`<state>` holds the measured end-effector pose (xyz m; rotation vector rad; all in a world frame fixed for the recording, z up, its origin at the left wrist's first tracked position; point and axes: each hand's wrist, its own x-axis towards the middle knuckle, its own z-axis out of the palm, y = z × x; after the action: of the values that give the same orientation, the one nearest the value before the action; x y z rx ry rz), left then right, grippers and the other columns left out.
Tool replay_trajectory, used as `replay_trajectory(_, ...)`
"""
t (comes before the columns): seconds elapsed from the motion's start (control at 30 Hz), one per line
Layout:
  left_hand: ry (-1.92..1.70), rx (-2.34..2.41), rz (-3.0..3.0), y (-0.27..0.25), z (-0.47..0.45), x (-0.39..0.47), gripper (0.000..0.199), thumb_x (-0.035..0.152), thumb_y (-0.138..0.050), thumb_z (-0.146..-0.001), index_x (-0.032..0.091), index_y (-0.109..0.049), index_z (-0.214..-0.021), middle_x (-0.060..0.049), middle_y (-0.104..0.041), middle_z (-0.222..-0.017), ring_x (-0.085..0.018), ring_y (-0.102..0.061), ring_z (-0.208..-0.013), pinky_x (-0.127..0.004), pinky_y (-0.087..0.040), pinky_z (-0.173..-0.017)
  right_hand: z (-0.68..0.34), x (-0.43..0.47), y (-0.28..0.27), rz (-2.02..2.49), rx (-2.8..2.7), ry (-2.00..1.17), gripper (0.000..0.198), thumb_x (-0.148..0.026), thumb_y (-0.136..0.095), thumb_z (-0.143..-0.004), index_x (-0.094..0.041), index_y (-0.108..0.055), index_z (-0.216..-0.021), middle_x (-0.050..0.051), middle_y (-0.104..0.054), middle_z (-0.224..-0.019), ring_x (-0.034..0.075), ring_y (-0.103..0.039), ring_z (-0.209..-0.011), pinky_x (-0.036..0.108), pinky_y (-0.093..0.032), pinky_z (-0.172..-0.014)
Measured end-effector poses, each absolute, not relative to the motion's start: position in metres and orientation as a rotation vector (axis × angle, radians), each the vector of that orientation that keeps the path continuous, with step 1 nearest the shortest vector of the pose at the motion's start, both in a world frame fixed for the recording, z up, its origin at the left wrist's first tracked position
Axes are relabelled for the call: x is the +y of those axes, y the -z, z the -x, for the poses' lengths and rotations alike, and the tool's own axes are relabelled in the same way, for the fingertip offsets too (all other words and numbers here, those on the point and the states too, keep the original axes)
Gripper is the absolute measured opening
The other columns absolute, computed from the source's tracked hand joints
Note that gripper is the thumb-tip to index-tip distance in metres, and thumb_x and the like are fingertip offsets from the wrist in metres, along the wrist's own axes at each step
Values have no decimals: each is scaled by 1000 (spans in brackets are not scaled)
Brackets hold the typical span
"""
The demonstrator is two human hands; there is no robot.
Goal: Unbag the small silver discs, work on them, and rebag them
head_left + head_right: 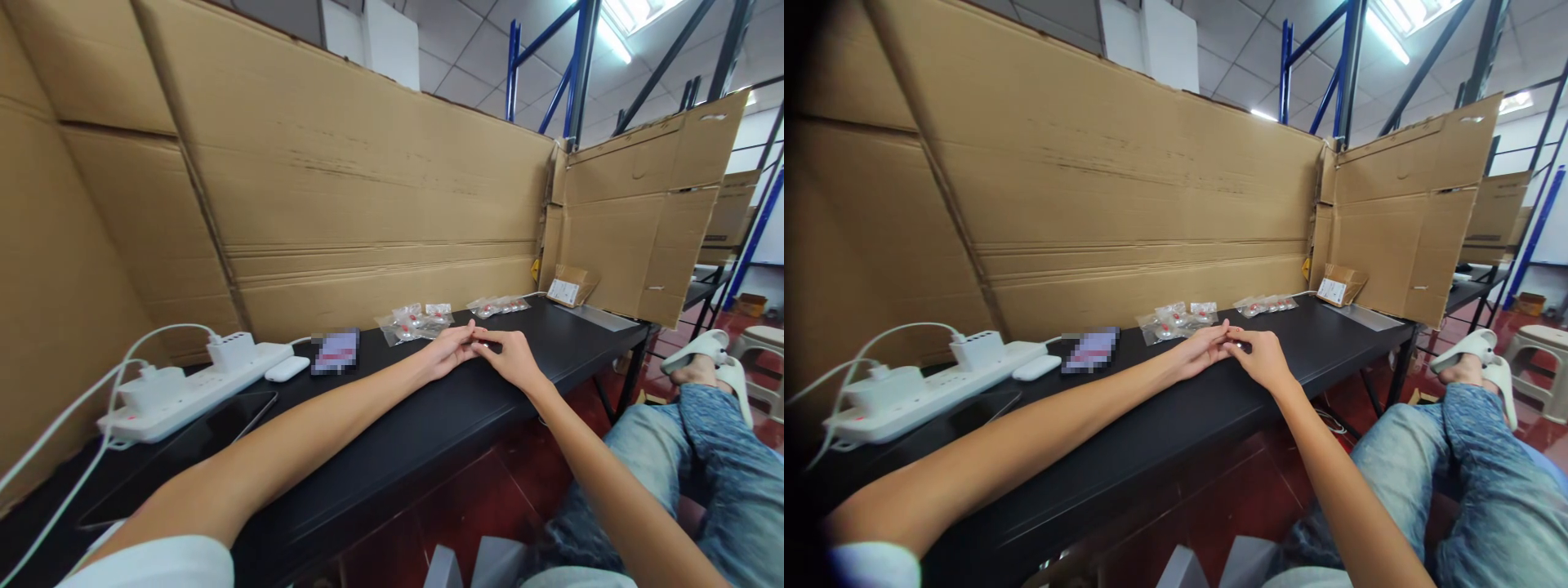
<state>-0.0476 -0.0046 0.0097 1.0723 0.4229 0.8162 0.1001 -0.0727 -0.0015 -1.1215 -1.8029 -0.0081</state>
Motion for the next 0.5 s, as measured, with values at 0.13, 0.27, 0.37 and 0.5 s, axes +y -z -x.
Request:
replay_trajectory(0.13, -815, 419, -1063, -15, 49, -8, 24, 1, -48, -86, 6, -71, -86, -12, -71, -85, -15, -67, -76, -26, -54, -80, -99, -76, 0, 1150, -1825, 24, 33, -29, -65, -83, -25, -69, -116, 5, -73, -106, 22, -70, -90, 31, -52, -82)
replay_trajectory(0.27, -831, 414, -1077, -14, 49, -6, 27, -5, -49, -81, 7, -72, -90, -12, -72, -91, -15, -68, -82, -27, -53, -87, -102, -73, 1, 1162, -1773, 13, 35, -27, -63, -83, -24, -68, -118, 5, -73, -106, 21, -69, -89, 32, -51, -83)
replay_trajectory(0.37, -845, 400, -1095, -10, 49, -3, 22, 1, -53, -85, 8, -72, -93, -12, -72, -95, -14, -68, -84, -27, -53, -90, -103, -70, 3, 1150, -1734, -8, 36, -29, -63, -84, -22, -67, -119, 7, -72, -110, 23, -69, -95, 34, -51, -88)
replay_trajectory(0.5, -907, 437, -1059, -9, 48, -2, 13, 5, -60, -85, 9, -72, -89, -10, -71, -94, -12, -67, -84, -26, -53, -91, -102, -68, 3, 1109, -1739, -27, 41, -32, -58, -87, -22, -62, -127, 8, -67, -121, 24, -65, -106, 36, -49, -95)
